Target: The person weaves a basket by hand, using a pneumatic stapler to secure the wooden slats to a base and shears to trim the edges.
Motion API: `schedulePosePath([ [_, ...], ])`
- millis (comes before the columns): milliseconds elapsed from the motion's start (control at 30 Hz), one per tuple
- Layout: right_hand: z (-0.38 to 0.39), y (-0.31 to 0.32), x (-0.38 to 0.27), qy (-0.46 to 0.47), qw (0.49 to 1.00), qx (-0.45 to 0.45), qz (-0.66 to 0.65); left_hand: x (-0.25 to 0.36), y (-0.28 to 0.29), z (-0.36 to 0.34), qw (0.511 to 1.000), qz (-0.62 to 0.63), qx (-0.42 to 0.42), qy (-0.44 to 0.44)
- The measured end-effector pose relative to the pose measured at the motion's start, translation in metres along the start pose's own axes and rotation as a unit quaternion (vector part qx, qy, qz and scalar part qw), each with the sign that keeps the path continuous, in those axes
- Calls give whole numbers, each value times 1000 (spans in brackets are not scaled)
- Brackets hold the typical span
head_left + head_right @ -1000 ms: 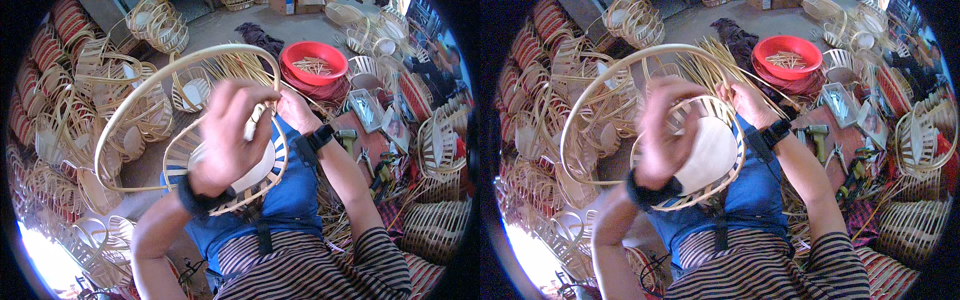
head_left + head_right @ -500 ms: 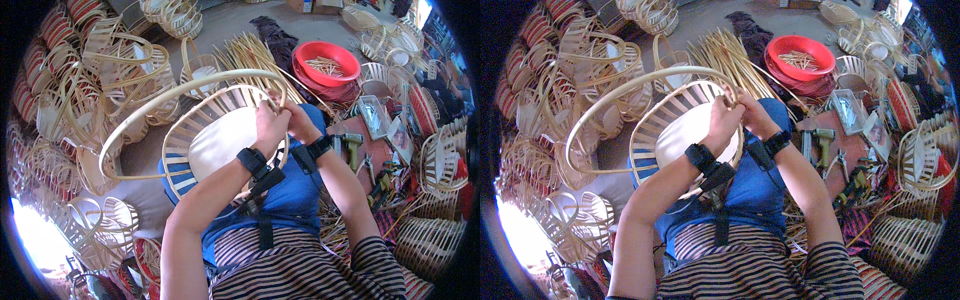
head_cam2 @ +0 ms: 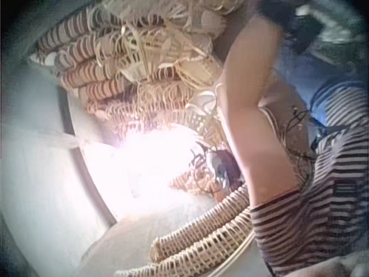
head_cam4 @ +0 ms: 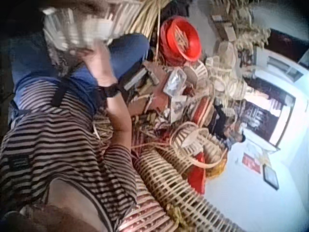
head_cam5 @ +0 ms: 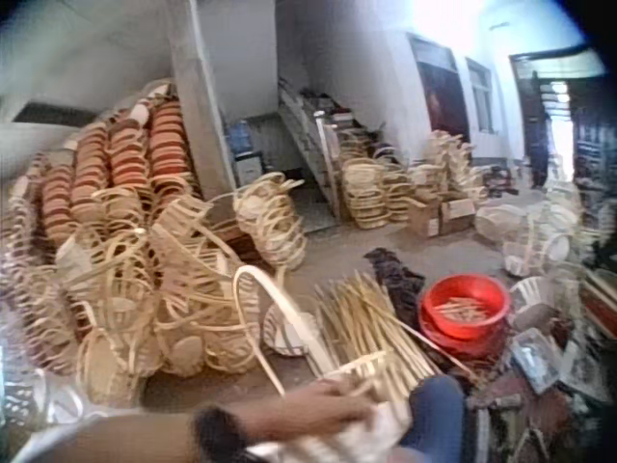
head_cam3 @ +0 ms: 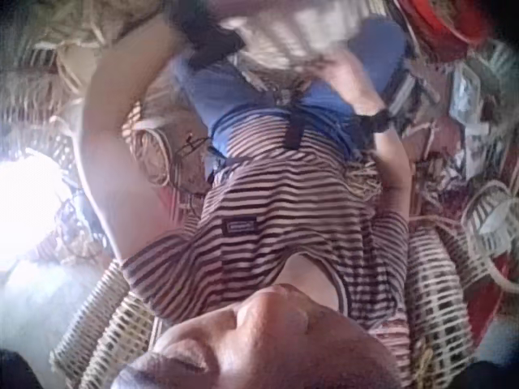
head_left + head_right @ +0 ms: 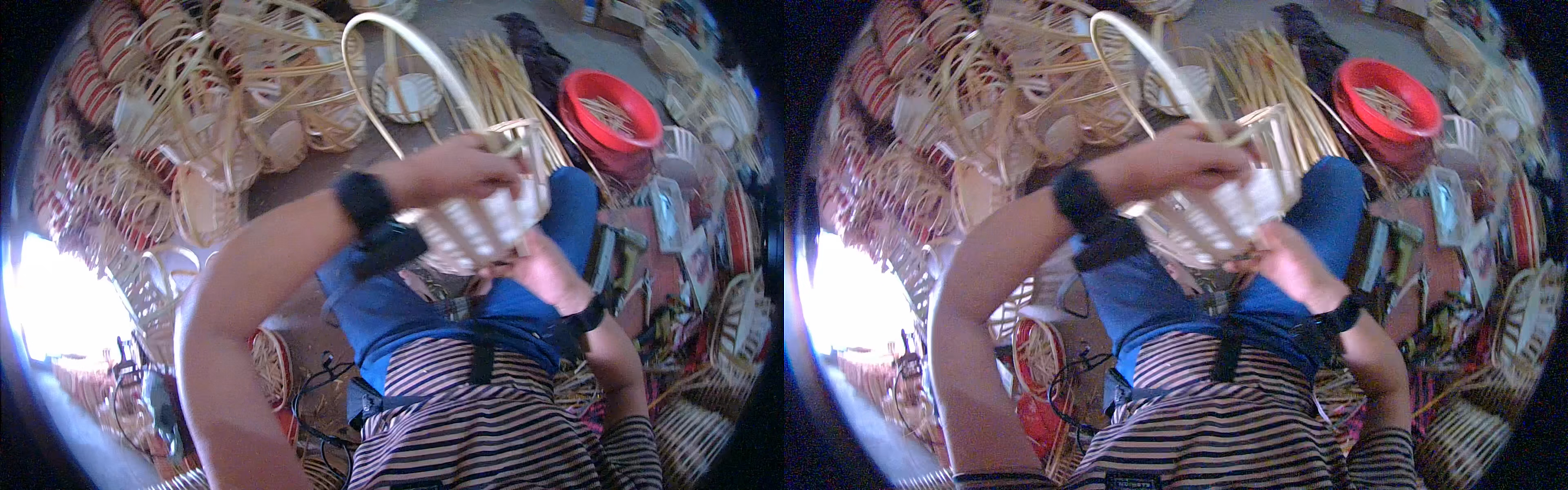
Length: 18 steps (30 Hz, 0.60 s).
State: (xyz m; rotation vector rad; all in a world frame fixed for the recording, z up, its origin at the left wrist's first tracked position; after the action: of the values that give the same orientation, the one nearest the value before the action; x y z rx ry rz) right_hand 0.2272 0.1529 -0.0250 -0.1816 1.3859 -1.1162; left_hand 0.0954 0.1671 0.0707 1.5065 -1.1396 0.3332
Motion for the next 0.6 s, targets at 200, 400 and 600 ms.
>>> schedulePosePath([
  [200,4,-60,35,-11,996,78,45,-18,22,27,881,321,-132,321],
  [400,-7,-55,61,-35,989,144,-25,-35,22,27,898,232,-180,327],
  [600,-17,-40,55,-21,988,145,-46,-24,24,34,944,-176,159,232],
])
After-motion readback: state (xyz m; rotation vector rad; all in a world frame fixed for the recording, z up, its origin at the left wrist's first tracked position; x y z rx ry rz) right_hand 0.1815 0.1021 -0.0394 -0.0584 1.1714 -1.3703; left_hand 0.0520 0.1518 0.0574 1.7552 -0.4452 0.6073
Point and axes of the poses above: each hand's wrist, its own z-axis away from the middle knuckle, its own y-axis out of the back of the hand, x = y × z, the point moved 4 cm from there along -z, towards the middle knuckle, and after that the axes turned 9 degrees about x, right-handed, at the moved point
